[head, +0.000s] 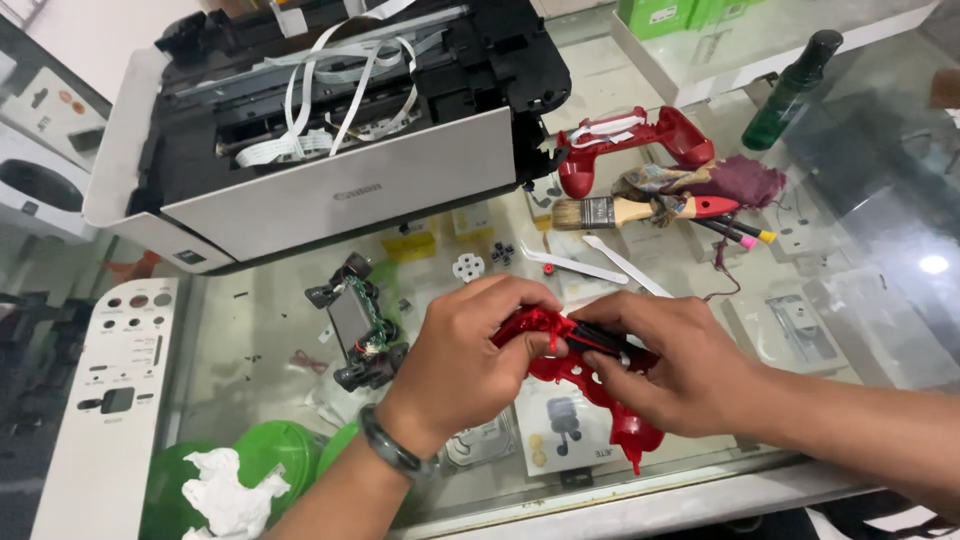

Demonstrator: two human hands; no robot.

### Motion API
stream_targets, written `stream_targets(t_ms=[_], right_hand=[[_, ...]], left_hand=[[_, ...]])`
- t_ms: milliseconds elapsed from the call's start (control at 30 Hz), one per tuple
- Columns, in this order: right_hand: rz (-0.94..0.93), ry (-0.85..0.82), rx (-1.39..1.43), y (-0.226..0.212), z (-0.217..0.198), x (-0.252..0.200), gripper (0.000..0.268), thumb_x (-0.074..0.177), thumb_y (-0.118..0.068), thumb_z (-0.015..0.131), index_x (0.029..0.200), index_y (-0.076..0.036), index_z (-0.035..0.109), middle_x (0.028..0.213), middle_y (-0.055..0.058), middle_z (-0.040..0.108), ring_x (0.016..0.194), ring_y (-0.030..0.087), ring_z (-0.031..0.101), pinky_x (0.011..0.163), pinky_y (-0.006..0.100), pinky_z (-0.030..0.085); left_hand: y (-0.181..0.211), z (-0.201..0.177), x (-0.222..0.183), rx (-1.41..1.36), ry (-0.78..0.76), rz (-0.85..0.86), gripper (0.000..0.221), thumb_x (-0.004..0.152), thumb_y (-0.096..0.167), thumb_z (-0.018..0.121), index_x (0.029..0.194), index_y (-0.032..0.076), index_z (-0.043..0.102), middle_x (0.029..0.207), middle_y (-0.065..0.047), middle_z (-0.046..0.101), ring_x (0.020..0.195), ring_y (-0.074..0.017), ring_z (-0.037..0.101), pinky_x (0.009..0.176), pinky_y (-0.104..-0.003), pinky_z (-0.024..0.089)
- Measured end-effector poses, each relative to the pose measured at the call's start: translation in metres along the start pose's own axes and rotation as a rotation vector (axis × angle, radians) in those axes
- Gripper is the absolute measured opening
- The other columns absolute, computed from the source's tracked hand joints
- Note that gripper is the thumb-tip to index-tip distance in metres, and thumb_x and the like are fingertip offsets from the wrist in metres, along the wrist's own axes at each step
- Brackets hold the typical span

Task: Assembling a red game controller by fitting internal components into the shell

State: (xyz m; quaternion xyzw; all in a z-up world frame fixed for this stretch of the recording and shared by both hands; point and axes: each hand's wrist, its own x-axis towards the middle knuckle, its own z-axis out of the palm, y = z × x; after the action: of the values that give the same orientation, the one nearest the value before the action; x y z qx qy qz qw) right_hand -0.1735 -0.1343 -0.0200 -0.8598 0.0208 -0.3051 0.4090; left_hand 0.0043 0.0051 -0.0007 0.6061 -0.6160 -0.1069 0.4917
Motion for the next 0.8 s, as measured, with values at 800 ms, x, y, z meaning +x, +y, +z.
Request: stream_targets(t_ms=[800], right_hand=[[0.225,-0.192,0.047,0.025,0.006,0.012,0.012,0.081,-0.008,0.066,0.091,-0.004,0.072,0.055,0.016,0.066,0.045,0.026,0.054,0.042,0.036,0.044]], left_hand=[[-0.012,0.018,0.004,-0.261,-0.109,-0.55,0.041,0.105,0.029,0.052,0.079,0.003,0.069,0.054,-0.015,0.066,0.035,-0.0175,0.059,0.034,-0.026,0.047]])
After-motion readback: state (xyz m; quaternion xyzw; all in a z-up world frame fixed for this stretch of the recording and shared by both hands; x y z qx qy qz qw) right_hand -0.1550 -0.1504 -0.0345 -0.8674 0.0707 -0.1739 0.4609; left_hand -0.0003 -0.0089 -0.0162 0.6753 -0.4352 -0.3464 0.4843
